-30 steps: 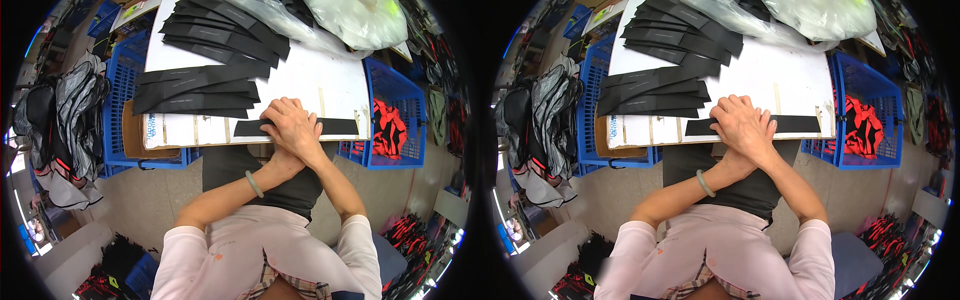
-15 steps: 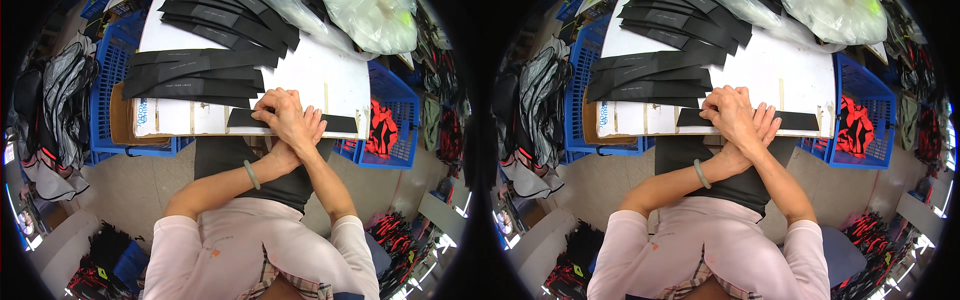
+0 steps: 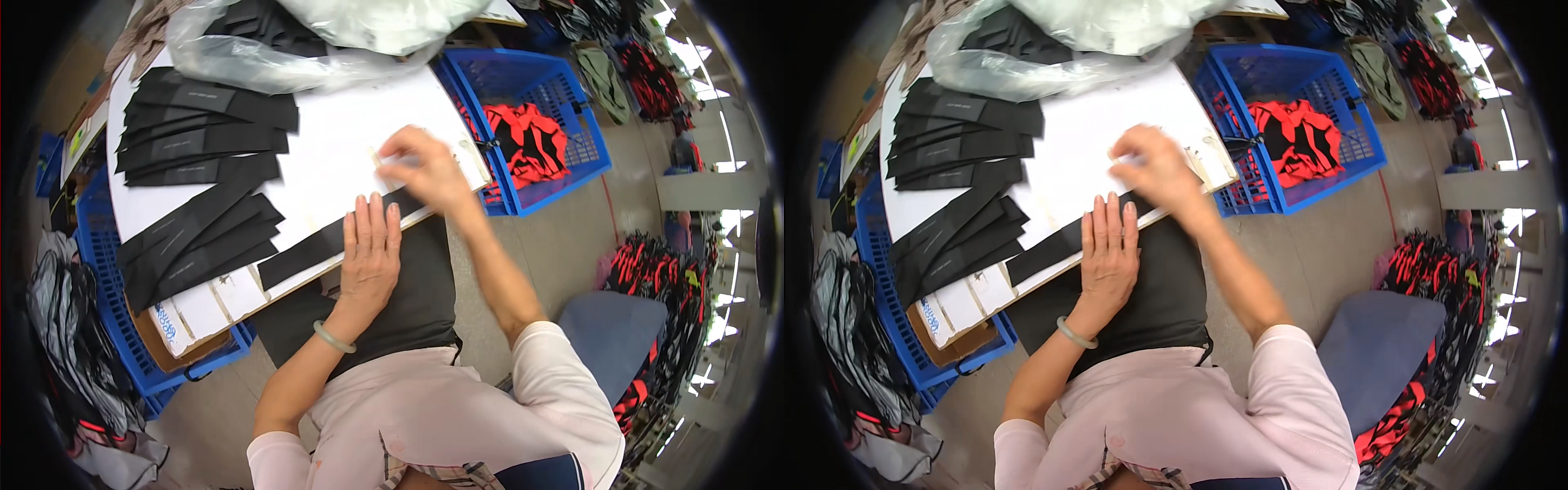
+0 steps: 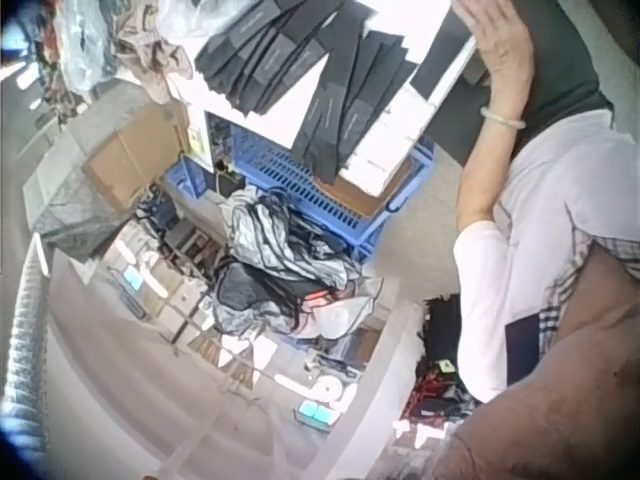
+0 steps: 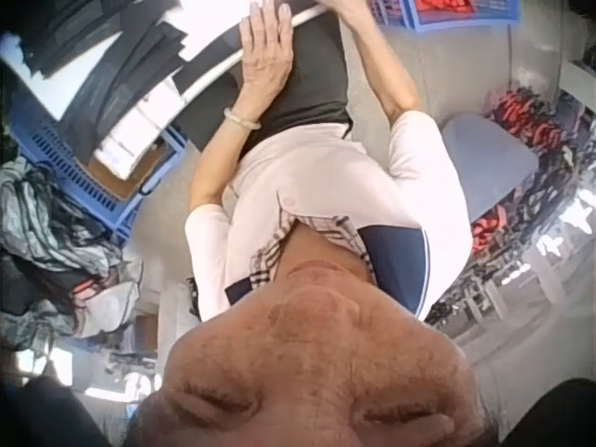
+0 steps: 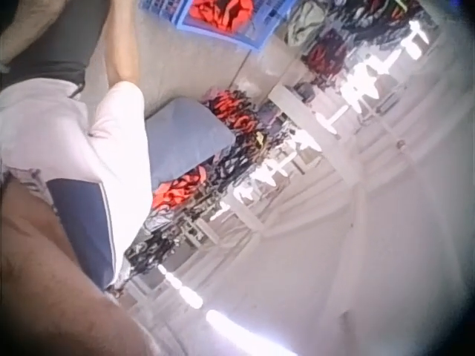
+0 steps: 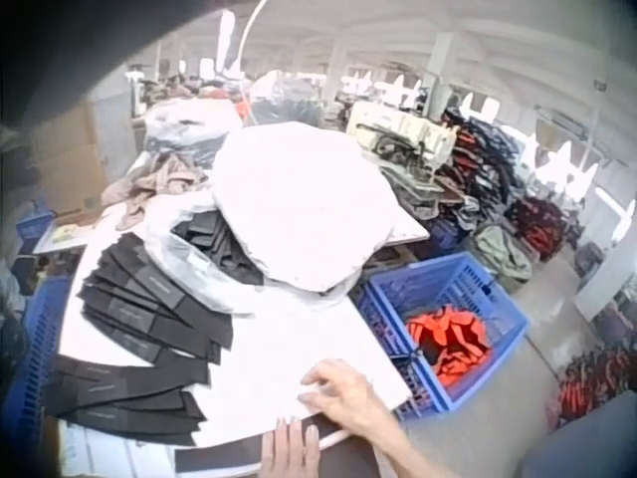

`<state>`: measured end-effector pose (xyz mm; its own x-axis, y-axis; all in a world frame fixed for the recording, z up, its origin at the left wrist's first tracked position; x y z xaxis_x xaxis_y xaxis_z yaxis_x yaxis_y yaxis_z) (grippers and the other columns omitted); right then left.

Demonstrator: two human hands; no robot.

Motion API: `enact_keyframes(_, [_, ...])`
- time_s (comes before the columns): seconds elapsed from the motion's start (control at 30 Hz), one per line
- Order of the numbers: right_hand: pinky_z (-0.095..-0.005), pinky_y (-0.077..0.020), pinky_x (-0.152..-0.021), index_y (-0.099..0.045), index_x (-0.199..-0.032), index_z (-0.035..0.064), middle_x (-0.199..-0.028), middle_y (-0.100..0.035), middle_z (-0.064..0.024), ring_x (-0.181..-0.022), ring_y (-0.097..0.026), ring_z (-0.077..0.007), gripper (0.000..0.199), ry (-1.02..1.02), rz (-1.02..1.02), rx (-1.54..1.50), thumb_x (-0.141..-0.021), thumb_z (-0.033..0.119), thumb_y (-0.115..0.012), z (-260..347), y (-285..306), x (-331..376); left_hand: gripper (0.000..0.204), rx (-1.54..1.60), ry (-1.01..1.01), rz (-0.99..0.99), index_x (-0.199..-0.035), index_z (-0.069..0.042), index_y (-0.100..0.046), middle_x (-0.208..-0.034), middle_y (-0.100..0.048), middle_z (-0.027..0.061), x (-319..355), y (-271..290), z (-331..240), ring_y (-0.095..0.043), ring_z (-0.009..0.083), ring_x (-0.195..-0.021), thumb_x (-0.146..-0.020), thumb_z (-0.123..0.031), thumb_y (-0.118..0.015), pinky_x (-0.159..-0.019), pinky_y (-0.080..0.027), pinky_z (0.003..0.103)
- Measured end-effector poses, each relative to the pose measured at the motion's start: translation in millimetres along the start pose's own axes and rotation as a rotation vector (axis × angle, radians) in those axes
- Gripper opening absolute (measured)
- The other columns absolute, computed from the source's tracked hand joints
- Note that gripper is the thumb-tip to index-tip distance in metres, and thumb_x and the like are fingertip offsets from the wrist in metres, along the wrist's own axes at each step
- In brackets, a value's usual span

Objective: Applying double-sided adhesive strips to fabric components on a workbench in a manufacturing environment.

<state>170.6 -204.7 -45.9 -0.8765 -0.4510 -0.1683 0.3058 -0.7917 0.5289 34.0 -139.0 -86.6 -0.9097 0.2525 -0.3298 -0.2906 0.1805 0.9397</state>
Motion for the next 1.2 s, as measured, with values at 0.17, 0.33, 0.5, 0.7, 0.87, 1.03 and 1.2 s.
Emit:
enact_keyframes(0.17, [-0.0334, -0.0464, -0.062, -0.066, -0.083, 0.0006, -0.074, -0.064, -0.0083, -0.067, -0.060, -0.0201, 0.027, -0.239, 0.284, 0.343, -0.067, 0.017, -0.080, -44, 63, 9, 0.070, -0.045, -0.003, 0.010, -0.141, 0.005, -0.038, -0.146, -0.036, 0.0290, -2, -2, -1, -0.034, 0.0436, -0.137, -0.079, -0.015, -0.065, -0.113, -0.027, 0.052])
enact_keyframes(0.33, [-0.0340, -0.0432, -0.058, -0.063, -0.076, 0.0010, -0.068, -0.062, -0.0082, -0.065, -0.059, -0.0201, 0.026, -0.154, 0.350, 0.396, -0.065, 0.017, -0.080, -52, 55, 1, 0.079, -0.018, -0.008, 0.048, -0.143, 0.005, -0.034, -0.148, -0.031, 0.0295, -4, -3, -1, -0.031, 0.0445, -0.138, -0.076, -0.014, -0.070, -0.113, -0.026, 0.053])
enact_keyframes(0.5, [-0.0358, -0.0424, -0.057, -0.058, -0.075, 0.0018, -0.062, -0.059, -0.0078, -0.060, -0.057, -0.0214, 0.027, 0.183, 0.184, 0.456, -0.066, 0.016, -0.079, -44, 56, 9, 0.082, -0.001, -0.003, 0.052, -0.143, 0.006, -0.033, -0.148, -0.030, 0.0299, -3, -3, -2, -0.030, 0.0456, -0.139, -0.074, -0.013, -0.072, -0.113, -0.025, 0.054])
enact_keyframes(0.7, [-0.0319, -0.0399, -0.050, -0.058, -0.076, 0.0010, -0.057, -0.054, -0.0050, -0.053, -0.050, -0.0148, 0.020, -0.133, 0.367, 0.251, -0.070, 0.009, -0.075, -46, 53, 8, 0.079, 0.003, -0.006, 0.048, -0.142, 0.006, -0.034, -0.148, -0.031, 0.0300, -1, -3, -1, -0.030, 0.0458, -0.138, -0.074, -0.013, -0.071, -0.113, -0.025, 0.054])
enact_keyframes(0.87, [-0.0301, -0.0386, -0.052, -0.059, -0.072, 0.0007, -0.058, -0.053, -0.0029, -0.055, -0.048, -0.0117, 0.019, -0.127, 0.403, 0.242, -0.073, 0.010, -0.075, -49, 54, 7, 0.080, -0.042, -0.010, 0.085, -0.143, 0.006, -0.033, -0.149, -0.030, 0.0292, -2, -4, 0, -0.030, 0.0449, -0.139, -0.075, -0.013, -0.070, -0.114, -0.025, 0.054])
enact_keyframes(1.03, [-0.0298, -0.0387, -0.055, -0.060, -0.073, 0.0010, -0.060, -0.054, -0.0021, -0.059, -0.049, -0.0117, 0.018, -0.235, 0.437, 0.242, -0.074, 0.011, -0.075, -59, 56, 8, 0.079, -0.023, 0.004, 0.067, -0.143, 0.006, -0.032, -0.149, -0.030, 0.0284, -1, -4, 0, -0.030, 0.0438, -0.140, -0.075, -0.012, -0.069, -0.114, -0.025, 0.053])
enact_keyframes(1.2, [-0.0290, -0.0383, -0.055, -0.058, -0.073, 0.0010, -0.060, -0.053, -0.0011, -0.059, -0.048, -0.0108, 0.020, -0.191, 0.430, 0.238, -0.073, 0.011, -0.075, -62, 62, 10, 0.076, -0.003, 0.006, 0.017, -0.143, 0.005, -0.034, -0.148, -0.034, 0.0273, -2, -6, -5, -0.033, 0.0428, -0.139, -0.076, -0.010, -0.066, -0.114, -0.026, 0.053])
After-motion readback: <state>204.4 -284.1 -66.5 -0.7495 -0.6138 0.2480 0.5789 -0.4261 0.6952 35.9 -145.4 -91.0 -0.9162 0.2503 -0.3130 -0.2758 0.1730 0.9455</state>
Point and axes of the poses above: each hand's wrist, its own x-axis away from the middle knuckle, its own y-axis out of the back of the hand, z = x × y, the point moved 7 cm from there along -x, towards the middle knuckle
